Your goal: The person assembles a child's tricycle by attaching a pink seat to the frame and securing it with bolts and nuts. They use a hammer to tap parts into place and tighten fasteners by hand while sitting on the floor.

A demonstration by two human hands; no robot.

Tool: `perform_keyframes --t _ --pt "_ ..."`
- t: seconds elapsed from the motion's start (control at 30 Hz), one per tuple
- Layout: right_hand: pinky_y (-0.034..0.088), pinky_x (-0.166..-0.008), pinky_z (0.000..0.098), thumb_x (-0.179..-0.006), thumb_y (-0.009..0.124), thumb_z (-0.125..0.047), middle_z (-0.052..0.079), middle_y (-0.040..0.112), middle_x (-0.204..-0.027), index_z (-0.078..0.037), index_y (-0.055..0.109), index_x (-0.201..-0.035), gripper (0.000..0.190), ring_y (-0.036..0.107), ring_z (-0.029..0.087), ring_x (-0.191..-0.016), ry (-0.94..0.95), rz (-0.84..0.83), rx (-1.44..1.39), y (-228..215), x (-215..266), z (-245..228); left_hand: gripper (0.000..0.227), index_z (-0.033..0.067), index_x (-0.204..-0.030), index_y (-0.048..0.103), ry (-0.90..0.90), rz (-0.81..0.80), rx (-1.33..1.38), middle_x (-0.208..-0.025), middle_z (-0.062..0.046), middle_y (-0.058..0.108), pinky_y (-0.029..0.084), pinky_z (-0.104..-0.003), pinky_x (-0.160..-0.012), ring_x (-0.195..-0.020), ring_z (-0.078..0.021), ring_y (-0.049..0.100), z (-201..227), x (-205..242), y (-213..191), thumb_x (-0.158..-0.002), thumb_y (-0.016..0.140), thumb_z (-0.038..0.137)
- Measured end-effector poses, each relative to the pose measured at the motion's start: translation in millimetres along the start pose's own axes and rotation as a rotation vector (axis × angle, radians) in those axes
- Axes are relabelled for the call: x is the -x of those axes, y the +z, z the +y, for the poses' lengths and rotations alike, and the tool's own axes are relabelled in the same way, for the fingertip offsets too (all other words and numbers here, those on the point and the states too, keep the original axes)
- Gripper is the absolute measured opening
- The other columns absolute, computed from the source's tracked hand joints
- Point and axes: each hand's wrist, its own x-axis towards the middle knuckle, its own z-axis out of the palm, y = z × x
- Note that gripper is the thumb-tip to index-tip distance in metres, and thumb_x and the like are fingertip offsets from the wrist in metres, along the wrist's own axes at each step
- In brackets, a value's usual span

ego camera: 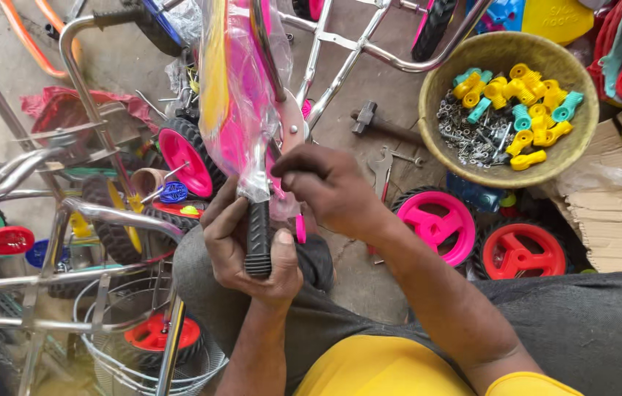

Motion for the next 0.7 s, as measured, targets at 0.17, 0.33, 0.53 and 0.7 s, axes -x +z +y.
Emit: perform_keyframes --t 0.17,0.33,0.53,0.7 --pt "0.041 -0.046 0.0274 -0.096 0.066 -0.007 0.003 0.063 -0.075 0.003 0.067 -0.105 0.014 0.054 0.009 -0.058 0.498 -0.038 -0.706 8.5 3.8 14.5 0.046 -0.0034 -0.134 0.051 0.014 -0.005 -0.054 -0.14 -0.022 0.055 0.051 -0.039 -0.116 -0.129 -0.0269 0.06 0.5 4.1 -1.2 -0.094 0.066 0.014" --pt "0.043 -0.052 0.025 -0.103 0.065 -0.01 0.004 0.058 -0.08 -0.002 0.064 -0.106 0.008 0.055 0.009 -0.066 -0.239 0.057 0.126 21.0 2.2 27.5 0.048 -0.0029 -0.133 0.052 -0.007 -0.007 -0.069 -0.142 -0.023 0.055 0.052 -0.039 -0.114 -0.129 -0.0278 0.061 -0.6 4.3 -4.2 -0.093 0.069 0.018" --pt "0.043 -0.056 0.0237 -0.105 0.065 -0.017 -0.003 0.06 -0.077 0.0 0.066 -0.101 0.018 0.052 0.005 -0.067 0.289 -0.025 -0.469 12.3 4.6 31.6 0.05 -0.0032 -0.134 0.053 0.034 -0.016 -0.108 -0.141 -0.024 0.056 0.049 -0.041 -0.117 -0.131 -0.0302 0.06 -0.2 6.9 -2.6 -0.093 0.071 0.02" --pt "0.039 -0.049 0.0226 -0.104 0.064 -0.019 -0.004 0.054 -0.07 -0.003 0.064 -0.095 0.019 0.047 0.004 -0.059 0.37 0.028 -0.608 19.9 2.4 24.9 0.053 -0.0048 -0.133 0.051 0.017 -0.033 -0.111 -0.146 -0.026 0.055 0.049 -0.042 -0.116 -0.133 -0.0334 0.06 5.6 3.4 -2.5 -0.092 0.072 0.021"
